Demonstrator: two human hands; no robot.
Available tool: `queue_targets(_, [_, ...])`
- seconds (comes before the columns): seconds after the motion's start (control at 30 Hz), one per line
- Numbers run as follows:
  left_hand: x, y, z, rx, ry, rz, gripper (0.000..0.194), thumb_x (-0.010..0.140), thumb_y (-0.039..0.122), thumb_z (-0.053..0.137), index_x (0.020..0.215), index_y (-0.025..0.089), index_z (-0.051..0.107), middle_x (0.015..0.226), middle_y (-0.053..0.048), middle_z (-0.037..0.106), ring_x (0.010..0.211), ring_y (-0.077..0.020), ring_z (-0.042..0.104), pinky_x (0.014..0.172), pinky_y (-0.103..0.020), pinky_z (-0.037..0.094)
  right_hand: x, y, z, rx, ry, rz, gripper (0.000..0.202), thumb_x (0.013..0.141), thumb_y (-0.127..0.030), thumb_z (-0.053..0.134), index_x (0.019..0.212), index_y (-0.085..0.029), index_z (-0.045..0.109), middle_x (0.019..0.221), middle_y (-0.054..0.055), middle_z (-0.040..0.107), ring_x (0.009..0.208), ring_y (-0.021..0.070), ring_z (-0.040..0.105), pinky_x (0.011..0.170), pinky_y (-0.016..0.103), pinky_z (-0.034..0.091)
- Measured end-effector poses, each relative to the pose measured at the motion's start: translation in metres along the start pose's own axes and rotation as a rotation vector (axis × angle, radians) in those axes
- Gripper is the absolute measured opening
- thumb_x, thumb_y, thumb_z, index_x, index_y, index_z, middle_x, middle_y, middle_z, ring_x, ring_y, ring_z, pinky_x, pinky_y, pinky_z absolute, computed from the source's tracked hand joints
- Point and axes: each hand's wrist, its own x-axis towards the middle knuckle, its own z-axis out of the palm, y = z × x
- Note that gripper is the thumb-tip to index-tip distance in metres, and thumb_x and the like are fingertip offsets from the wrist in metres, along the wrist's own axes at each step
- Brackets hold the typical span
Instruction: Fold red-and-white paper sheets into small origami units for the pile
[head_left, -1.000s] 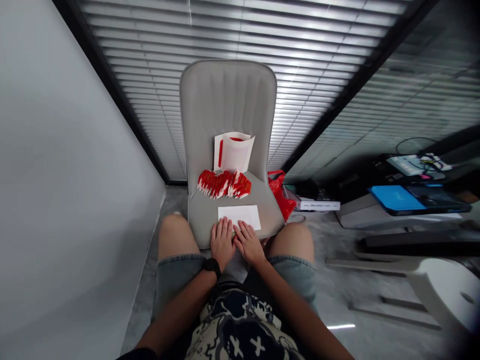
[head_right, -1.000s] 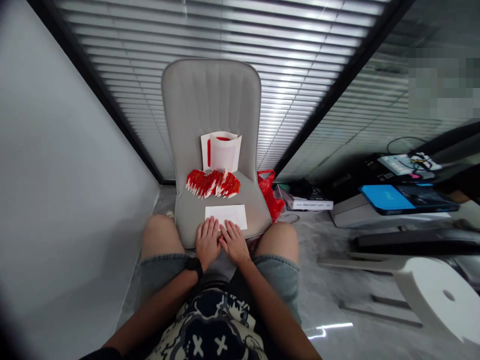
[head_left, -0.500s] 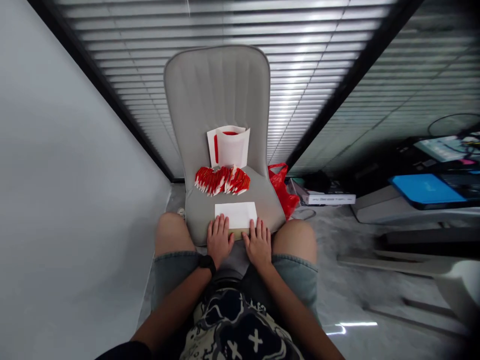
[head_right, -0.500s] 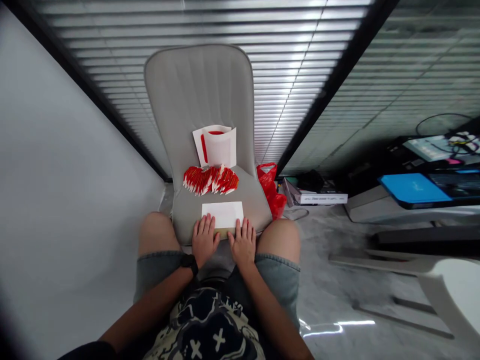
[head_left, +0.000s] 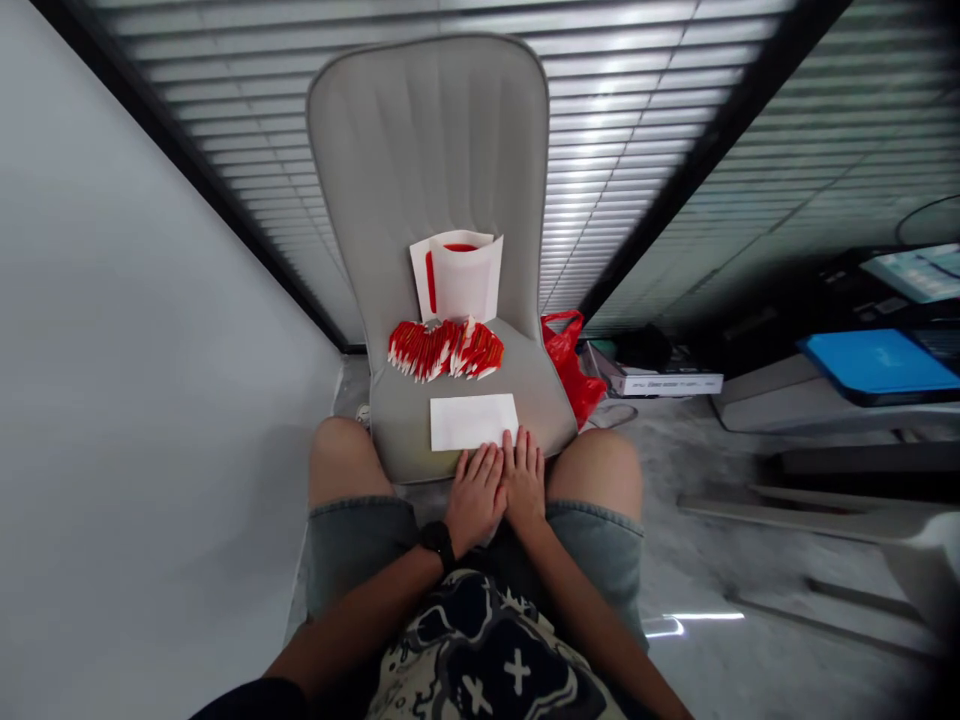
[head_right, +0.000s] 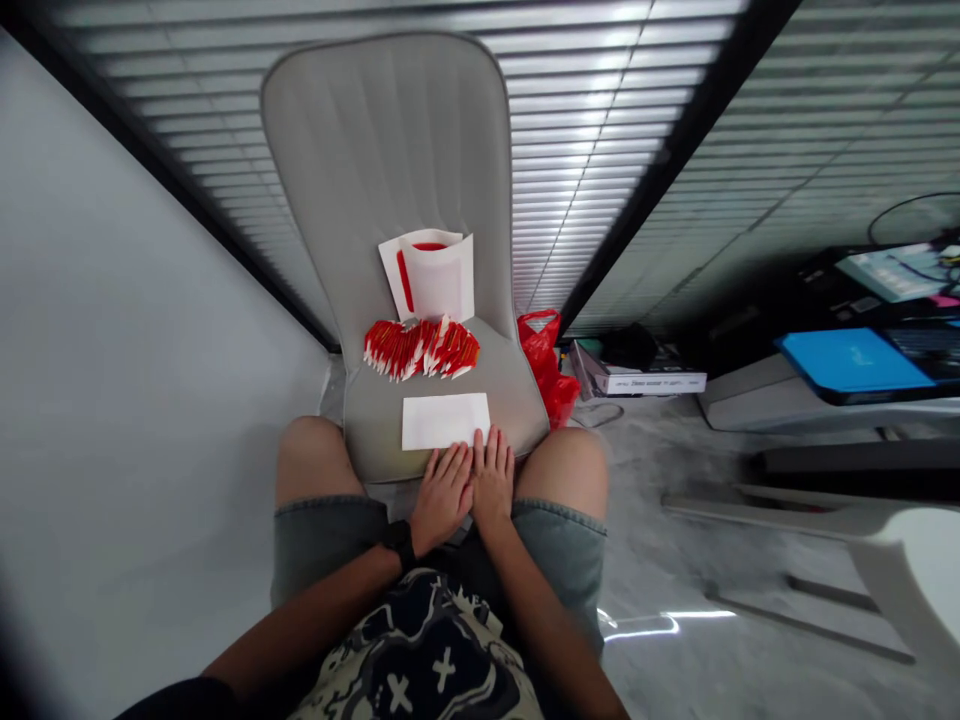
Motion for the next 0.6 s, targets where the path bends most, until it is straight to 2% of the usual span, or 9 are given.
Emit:
queue_targets(0.07, [-0.006,-0.003,0.000,0.007,-0.023,-0.066,0.062,0.100,0.040,0.044,0.156,0.015,0.034,0.161,-0.010,0.037,0.152,-0.0244,0.029,0.126,-0.050,0.021,0.001,0.000,-0.001,-0.007,-0.002,-0.003,0.061,0.103,-0.036,0.033,0.158,-0.011,0.029,0.164,0.022,0.026,0.152,0.0354,0.023,0.118,0.056,0.027])
queue_targets(0.17, [-0.020,-0.019,-0.014,0.025,-0.031,-0.197,0.062,0.102,0.044,0.039,0.157,0.016,0.032,0.161,-0.010,0.036,0.152,-0.0248,0.028,0.125,-0.053,0.019,0.002,-0.003,-0.003,-0.013,0.006,0.000,0.068,0.103,-0.049,0.035,0.157,-0.008,0.031,0.163,0.025,0.024,0.151,0.0385,0.022,0.117,0.058,0.027])
queue_targets(0.3, [-0.037,-0.033,-0.034,0.032,-0.022,-0.360,0.060,0.103,0.040,0.037,0.158,0.016,0.030,0.161,-0.010,0.036,0.151,-0.0262,0.030,0.124,-0.057,0.018,0.002,-0.004,-0.004,-0.029,0.012,0.007,0.069,0.104,-0.051,0.033,0.156,-0.007,0.032,0.163,0.025,0.026,0.151,0.0388,0.022,0.117,0.059,0.026])
queue_targets(0.6, [-0.038,-0.037,-0.032,-0.054,0.016,-0.410,0.056,0.101,0.035,0.041,0.154,0.017,0.039,0.159,-0.011,0.039,0.149,-0.0279,0.033,0.124,-0.060,0.018,0.003,-0.003,-0.011,-0.093,-0.026,-0.006,0.067,0.104,-0.050,0.031,0.156,-0.008,0.033,0.163,0.023,0.027,0.151,0.0362,0.022,0.118,0.054,0.027])
